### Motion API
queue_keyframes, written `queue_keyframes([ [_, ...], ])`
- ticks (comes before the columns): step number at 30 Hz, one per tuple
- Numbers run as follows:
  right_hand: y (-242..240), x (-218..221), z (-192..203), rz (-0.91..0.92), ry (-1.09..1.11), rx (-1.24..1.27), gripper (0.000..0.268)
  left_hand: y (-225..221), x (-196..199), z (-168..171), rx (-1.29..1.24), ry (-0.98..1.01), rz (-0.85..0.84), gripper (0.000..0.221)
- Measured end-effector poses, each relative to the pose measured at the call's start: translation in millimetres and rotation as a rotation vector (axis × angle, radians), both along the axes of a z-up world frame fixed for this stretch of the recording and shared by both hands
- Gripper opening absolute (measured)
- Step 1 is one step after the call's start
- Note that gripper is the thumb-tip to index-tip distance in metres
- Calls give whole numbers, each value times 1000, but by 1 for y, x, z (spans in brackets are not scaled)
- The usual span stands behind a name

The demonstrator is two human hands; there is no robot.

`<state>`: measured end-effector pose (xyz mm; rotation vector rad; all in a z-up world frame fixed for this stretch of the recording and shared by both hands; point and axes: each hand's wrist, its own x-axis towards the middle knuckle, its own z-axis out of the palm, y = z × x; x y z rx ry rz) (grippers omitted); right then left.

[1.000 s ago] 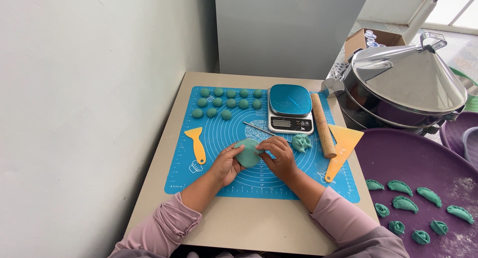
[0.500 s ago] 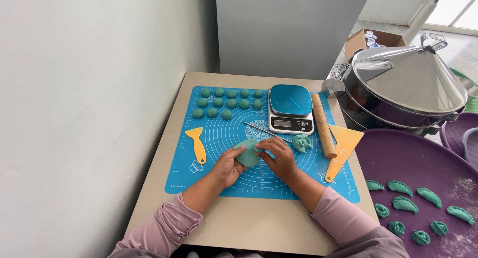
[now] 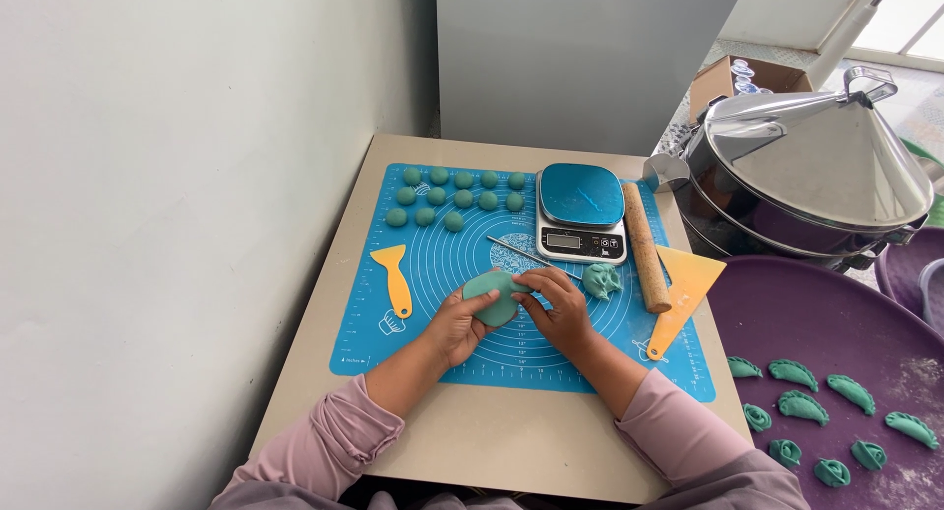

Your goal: The person is preparing small pastries by rolling out pre-portioned blue dough balls with a rolling pin and hand-shaping them into crescents on a silicone mat.

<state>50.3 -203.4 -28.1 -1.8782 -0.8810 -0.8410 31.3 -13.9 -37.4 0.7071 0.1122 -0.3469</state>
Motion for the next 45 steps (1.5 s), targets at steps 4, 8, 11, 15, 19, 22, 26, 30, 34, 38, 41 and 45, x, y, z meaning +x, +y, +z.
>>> queue_keyframes([
  [4, -1, -2, 1, -19, 6, -8, 29, 3, 2, -10, 75, -33, 1, 51],
  [8, 2, -6, 15, -51, -59, 10, 27, 2, 6, -12, 72, -19, 21, 50],
  [11, 4, -7, 17, -61, -44, 34, 27, -1, 8, -12, -18, 6, 21, 46],
  [15, 11, -9, 7, -12, 41, 85, 32, -2, -2, 7, -135, 20, 15, 43],
  [19, 16, -14, 6, 17, 80, 51, 30, -1, 3, -16, -184, -5, -42, 45],
  [22, 16, -13, 4, 30, 102, 56, 27, -3, 4, -19, -210, -25, -87, 48],
  [26, 15, -11, 2, 17, 107, 44, 26, -4, 4, -25, -198, -51, -116, 52],
  [30, 15, -10, 0, 15, 81, 19, 25, -6, 3, -25, -194, -47, -94, 48],
  [34, 15, -10, -1, -5, 46, 8, 23, -9, 3, -24, -177, -66, -87, 46],
  [38, 15, -7, -5, -23, 37, -30, 23, -10, 0, -21, -131, -104, -61, 45],
  [41, 12, -5, -4, -34, 14, -74, 24, -8, -3, -11, -105, -125, -26, 46],
  [45, 9, -1, -9, -24, 24, -94, 27, -7, -2, -12, -65, -136, 8, 48],
])
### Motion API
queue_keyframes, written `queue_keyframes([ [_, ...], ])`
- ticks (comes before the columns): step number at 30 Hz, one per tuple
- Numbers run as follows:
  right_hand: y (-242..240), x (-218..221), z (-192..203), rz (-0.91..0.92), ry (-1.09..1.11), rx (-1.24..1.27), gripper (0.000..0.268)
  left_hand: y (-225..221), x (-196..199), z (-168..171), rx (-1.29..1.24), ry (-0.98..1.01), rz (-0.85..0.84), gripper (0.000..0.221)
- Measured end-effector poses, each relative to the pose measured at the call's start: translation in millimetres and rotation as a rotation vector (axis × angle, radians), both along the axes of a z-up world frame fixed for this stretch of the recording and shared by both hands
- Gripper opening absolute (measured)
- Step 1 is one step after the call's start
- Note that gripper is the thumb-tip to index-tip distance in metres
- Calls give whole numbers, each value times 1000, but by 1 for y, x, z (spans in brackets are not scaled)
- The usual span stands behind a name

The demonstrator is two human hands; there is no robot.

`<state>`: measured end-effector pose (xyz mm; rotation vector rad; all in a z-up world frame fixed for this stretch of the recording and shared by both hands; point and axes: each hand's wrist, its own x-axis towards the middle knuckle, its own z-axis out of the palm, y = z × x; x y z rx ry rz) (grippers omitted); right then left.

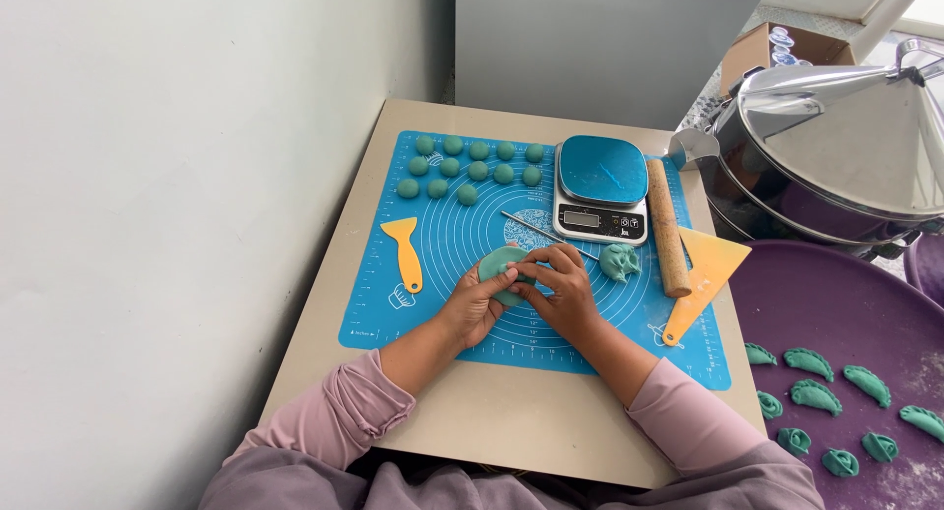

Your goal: The person is preparing small pastries by rolling out pre-portioned blue dough balls with a rolling pin and hand-shaping them into crescents on a silicone mat.

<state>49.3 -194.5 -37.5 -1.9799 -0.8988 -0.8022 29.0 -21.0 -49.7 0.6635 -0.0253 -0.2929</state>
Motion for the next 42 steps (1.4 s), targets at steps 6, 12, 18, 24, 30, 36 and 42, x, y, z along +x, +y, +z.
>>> queue_keyframes([
  [6, 0, -2, -3, 4, -45, -33, 71, 4, 3, -9, -9, 48, 30, 37],
  [12, 3, -4, -5, -62, -320, -288, 49, 10, -17, 44, -151, 152, 45, 31],
  [18, 9, -16, 15, -169, -484, -348, 34, 12, -3, 21, -318, 270, 18, 28],
  [24, -3, -8, 9, -98, -485, -271, 19, 11, 0, 16, -95, 188, -51, 30],
  [30, -2, -6, 13, -71, -449, -216, 19, 9, 3, 6, -57, 126, -35, 29],
  [36, 0, -13, 22, -80, -471, -287, 7, 12, 3, 4, -72, 104, -63, 32],
  [42, -6, -4, 9, -106, -244, -116, 13, 6, -6, 22, 111, -47, -94, 36],
])
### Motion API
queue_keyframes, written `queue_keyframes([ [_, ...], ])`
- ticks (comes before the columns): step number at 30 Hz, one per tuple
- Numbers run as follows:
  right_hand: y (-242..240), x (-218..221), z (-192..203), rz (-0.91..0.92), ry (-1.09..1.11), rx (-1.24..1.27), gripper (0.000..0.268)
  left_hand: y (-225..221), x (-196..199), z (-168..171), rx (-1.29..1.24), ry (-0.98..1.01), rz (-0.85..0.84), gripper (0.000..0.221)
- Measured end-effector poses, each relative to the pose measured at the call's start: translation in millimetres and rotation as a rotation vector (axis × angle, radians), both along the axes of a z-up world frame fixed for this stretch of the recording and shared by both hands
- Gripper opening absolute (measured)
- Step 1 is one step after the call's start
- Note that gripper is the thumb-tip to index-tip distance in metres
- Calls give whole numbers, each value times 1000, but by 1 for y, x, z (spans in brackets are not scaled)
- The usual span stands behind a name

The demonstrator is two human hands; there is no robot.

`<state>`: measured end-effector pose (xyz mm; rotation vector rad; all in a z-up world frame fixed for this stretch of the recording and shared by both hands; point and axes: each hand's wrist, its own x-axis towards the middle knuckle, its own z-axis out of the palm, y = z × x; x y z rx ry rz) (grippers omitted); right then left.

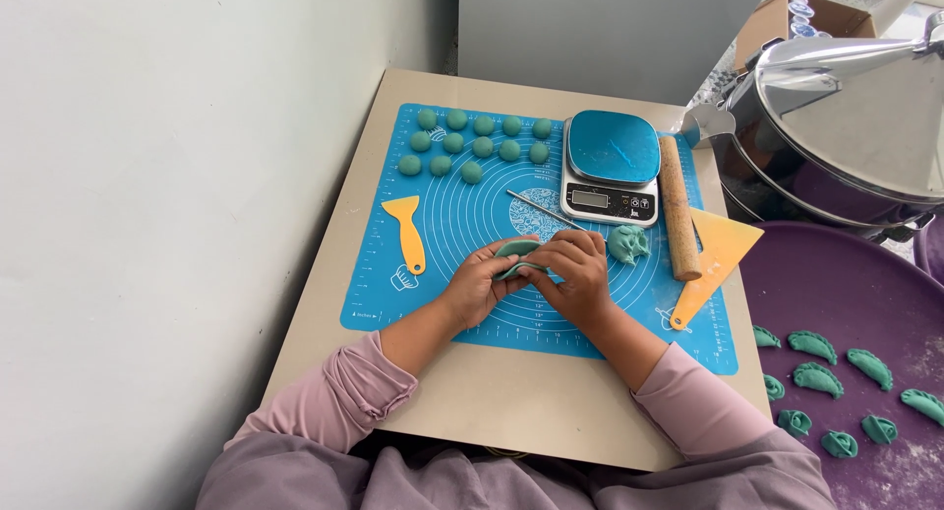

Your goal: The person is preparing small pastries by rolling out pre-portioned blue dough balls with a rolling pin and hand-shaping them into crescents on a silicone mat.

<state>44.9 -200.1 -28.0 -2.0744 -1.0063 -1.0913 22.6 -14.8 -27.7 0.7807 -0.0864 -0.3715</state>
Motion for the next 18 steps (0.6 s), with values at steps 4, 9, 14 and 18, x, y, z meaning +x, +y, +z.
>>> queue_keyframes([
  [4, 2, 1, -6, 13, 183, 150, 9, -2, -3, 0, -43, -29, -29, 38],
  [9, 6, 0, -7, 36, 444, 294, 11, -3, -2, -4, -18, -90, -28, 48],
  [14, 8, -4, 2, 38, 501, 324, 5, -6, -11, 2, 133, -179, 51, 49],
  [18, 8, -7, 5, 38, 537, 329, 5, -8, -11, 2, 120, -148, 67, 45],
])
